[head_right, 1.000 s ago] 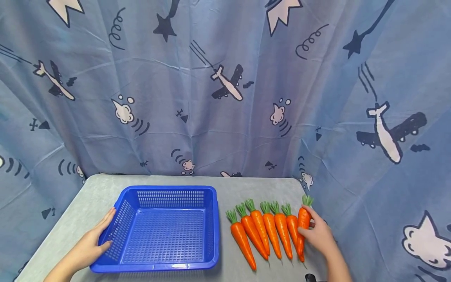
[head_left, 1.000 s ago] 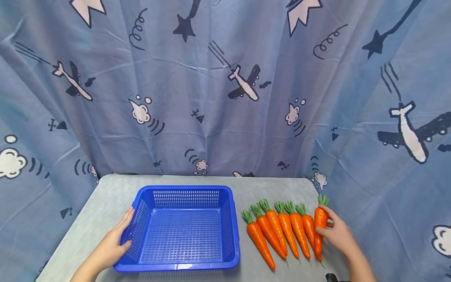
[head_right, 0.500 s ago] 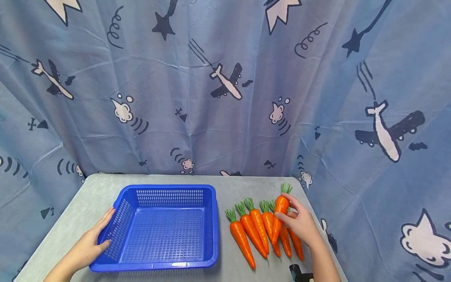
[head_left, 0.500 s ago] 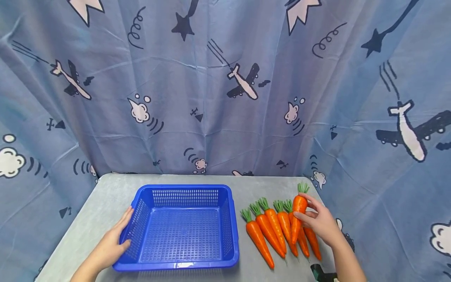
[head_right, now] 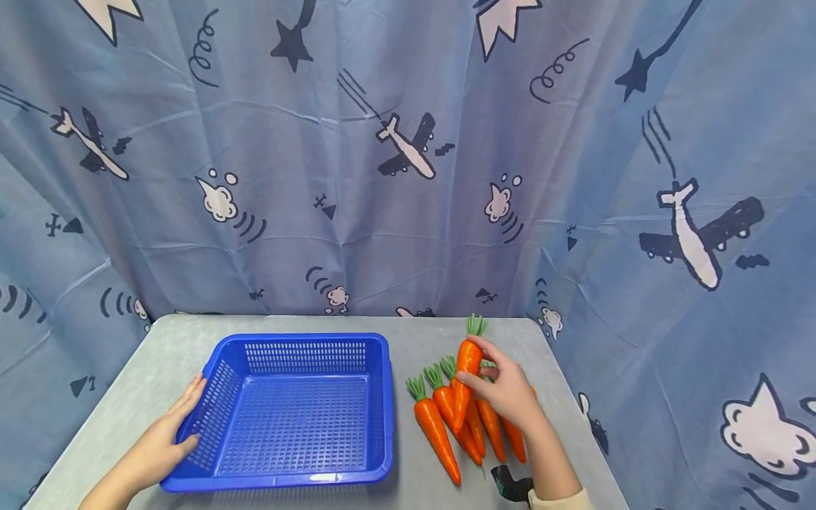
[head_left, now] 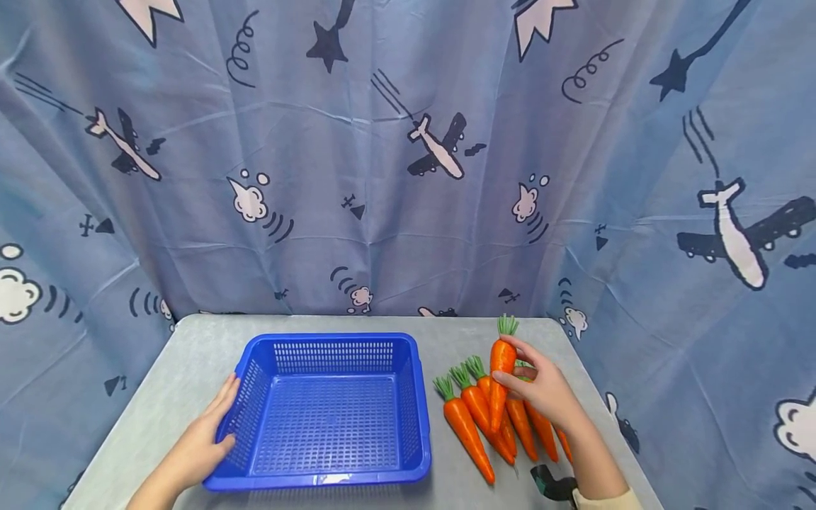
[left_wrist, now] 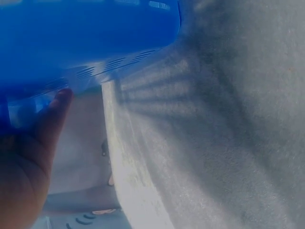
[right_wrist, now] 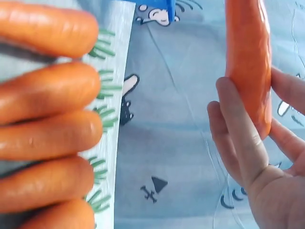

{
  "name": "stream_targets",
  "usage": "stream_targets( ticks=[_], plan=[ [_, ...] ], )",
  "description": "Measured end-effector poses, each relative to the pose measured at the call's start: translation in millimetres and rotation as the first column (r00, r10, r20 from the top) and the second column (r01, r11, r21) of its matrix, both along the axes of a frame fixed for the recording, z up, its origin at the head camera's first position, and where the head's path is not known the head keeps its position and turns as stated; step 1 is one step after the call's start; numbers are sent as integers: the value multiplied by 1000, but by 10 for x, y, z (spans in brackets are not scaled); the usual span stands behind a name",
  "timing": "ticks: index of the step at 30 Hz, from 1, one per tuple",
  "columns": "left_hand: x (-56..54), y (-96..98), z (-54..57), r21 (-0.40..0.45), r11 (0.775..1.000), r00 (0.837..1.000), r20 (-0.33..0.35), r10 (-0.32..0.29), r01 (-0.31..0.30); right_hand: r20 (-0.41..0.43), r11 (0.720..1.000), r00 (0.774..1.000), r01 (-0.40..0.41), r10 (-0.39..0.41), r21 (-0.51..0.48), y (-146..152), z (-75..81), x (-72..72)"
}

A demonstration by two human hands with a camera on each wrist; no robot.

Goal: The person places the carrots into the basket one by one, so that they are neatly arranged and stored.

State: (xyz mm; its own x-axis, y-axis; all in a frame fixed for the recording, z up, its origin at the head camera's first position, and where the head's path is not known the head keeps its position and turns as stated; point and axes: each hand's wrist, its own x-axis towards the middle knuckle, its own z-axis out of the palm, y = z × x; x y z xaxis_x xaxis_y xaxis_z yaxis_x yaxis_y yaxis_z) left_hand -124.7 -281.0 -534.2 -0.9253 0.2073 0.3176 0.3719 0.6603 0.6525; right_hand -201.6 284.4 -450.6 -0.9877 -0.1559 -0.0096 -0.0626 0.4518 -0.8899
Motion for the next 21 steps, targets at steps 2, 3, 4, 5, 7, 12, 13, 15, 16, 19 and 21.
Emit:
stream_targets(
  ticks=[2,3,4,5,7,12,13,15,16,19,21],
  plan=[
    [0,0,-3,-6,1000,1000,-9,-3,3,-7,1000,1000,-19,19,-5,-65,2,-23],
    [-2,2,-4,-12,1000,1000,-9,-3,3,-6,1000,1000,-28,28,-14,-98,3,-33],
    [-6,5,-3,-17,1000,1000,-6,-1,1,-10,999,999,-39,39,-19,-130,4,-42],
    [-10,9,-3,-25,1000,1000,-2,3,-3,-12,998,999,-49,49,-27,-163,2,-51],
    [-18,18,-2,-44,999,1000,11,11,-10,-16,997,998,-65,64,-42,-230,1,-65],
    [-15,28,9,-67,997,999,43,32,-29,-47,994,993,-106,105,-21,-406,-21,-117],
    [-12,28,15,-65,997,998,49,34,-31,-52,993,992,-115,114,-20,-443,-25,-129],
    [-8,27,26,-63,997,997,65,38,-34,-56,992,990,-127,126,-19,-510,-34,-152],
    [-9,28,32,-64,997,997,68,41,-36,-56,991,990,-134,133,-25,-541,-38,-163],
    [-16,32,44,-75,996,997,68,47,-42,-59,987,987,-155,152,-48,-630,-43,-195],
    [-17,35,46,-79,996,996,68,49,-44,-61,984,984,-169,166,-59,-693,-44,-215]
  ],
)
